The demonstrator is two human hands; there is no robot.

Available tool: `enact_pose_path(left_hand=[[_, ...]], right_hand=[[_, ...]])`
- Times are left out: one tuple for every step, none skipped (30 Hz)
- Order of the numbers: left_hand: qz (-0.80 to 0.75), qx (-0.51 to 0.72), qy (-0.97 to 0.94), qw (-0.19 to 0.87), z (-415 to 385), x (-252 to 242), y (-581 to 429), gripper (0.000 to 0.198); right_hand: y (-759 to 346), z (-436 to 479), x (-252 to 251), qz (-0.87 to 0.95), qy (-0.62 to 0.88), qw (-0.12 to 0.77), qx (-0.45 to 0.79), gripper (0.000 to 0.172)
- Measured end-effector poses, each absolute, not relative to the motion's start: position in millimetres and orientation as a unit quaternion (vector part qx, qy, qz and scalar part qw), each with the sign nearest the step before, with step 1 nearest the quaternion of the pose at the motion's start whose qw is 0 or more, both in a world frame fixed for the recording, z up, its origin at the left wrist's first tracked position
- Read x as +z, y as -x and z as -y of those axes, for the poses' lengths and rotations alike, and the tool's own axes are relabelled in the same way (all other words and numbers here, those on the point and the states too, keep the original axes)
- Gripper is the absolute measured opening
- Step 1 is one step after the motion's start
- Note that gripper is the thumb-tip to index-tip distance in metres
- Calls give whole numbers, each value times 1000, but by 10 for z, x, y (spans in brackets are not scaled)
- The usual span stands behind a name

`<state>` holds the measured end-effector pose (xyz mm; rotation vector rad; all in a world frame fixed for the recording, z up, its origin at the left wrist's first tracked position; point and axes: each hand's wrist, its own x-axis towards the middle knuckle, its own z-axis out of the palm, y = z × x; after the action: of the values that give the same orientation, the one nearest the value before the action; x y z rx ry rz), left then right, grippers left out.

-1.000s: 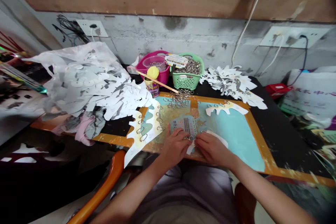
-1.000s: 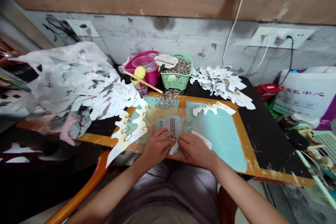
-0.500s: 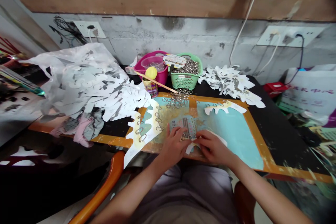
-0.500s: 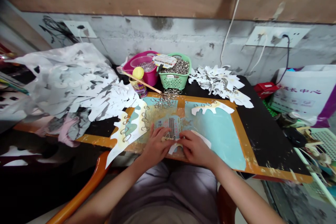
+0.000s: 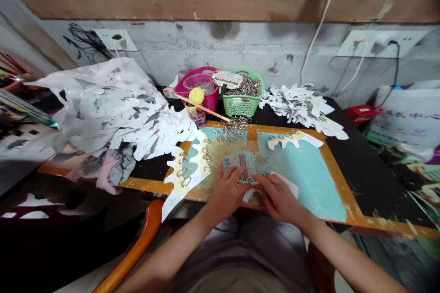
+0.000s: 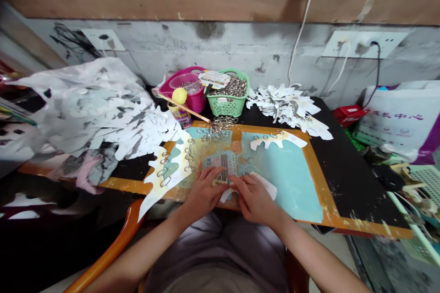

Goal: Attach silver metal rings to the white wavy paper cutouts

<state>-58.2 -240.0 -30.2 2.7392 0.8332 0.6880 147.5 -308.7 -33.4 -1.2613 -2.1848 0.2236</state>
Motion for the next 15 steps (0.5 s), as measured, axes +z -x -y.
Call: enact_pose_path(left_hand=[[-282,233,-925,104,2409,-292,585,26],[-282,233,-924,111,2419,-281,592,26],[-281,230,-924,120,2430,-267,603,25],[-280,228,-923,132,2439,-250,617,27],[-280,228,-921,144,2442,-231,633,29],[-283,231,-918,153,2437,-207,649,31],[-290,235,-914,159,2420,-180,661,32],[-295,238,-911,161,2390,-148,669,32],[-296,240,-910,161,2347,-112,669,31],[-289,235,-914,161,2293,-75,660,30],[-273,222,-921,165,2231,-39,643,29],[-249,205,-931,171,2165,-6,619,28],[-225,184,-940,181,2101,20,591,27],[-203,165,-946,191,2042,38,559,26],[-185,147,-951,200,1993,47,528,28]], right_hand=[[-1474,3078,-340,827,476,287,79,61],[-1473,3068,-344,832,476,274,76,65],[-1470,3058,-344,837,475,262,75,67],[-1466,3048,-342,840,473,254,75,68],[-1459,3039,-338,843,471,250,76,69],[-1452,3033,-333,843,470,249,79,69],[-1445,3028,-328,842,471,250,81,69],[-1438,3026,-324,841,472,252,84,68],[-1432,3025,-321,838,474,254,88,68],[-1429,3025,-318,836,477,256,94,67],[-1427,3025,-317,833,479,259,98,67],[-1428,3026,-317,830,481,265,103,67],[-1430,3026,-318,826,480,273,108,67],[-1433,3027,-319,823,479,283,112,68],[-1437,3027,-322,819,479,293,116,68]])
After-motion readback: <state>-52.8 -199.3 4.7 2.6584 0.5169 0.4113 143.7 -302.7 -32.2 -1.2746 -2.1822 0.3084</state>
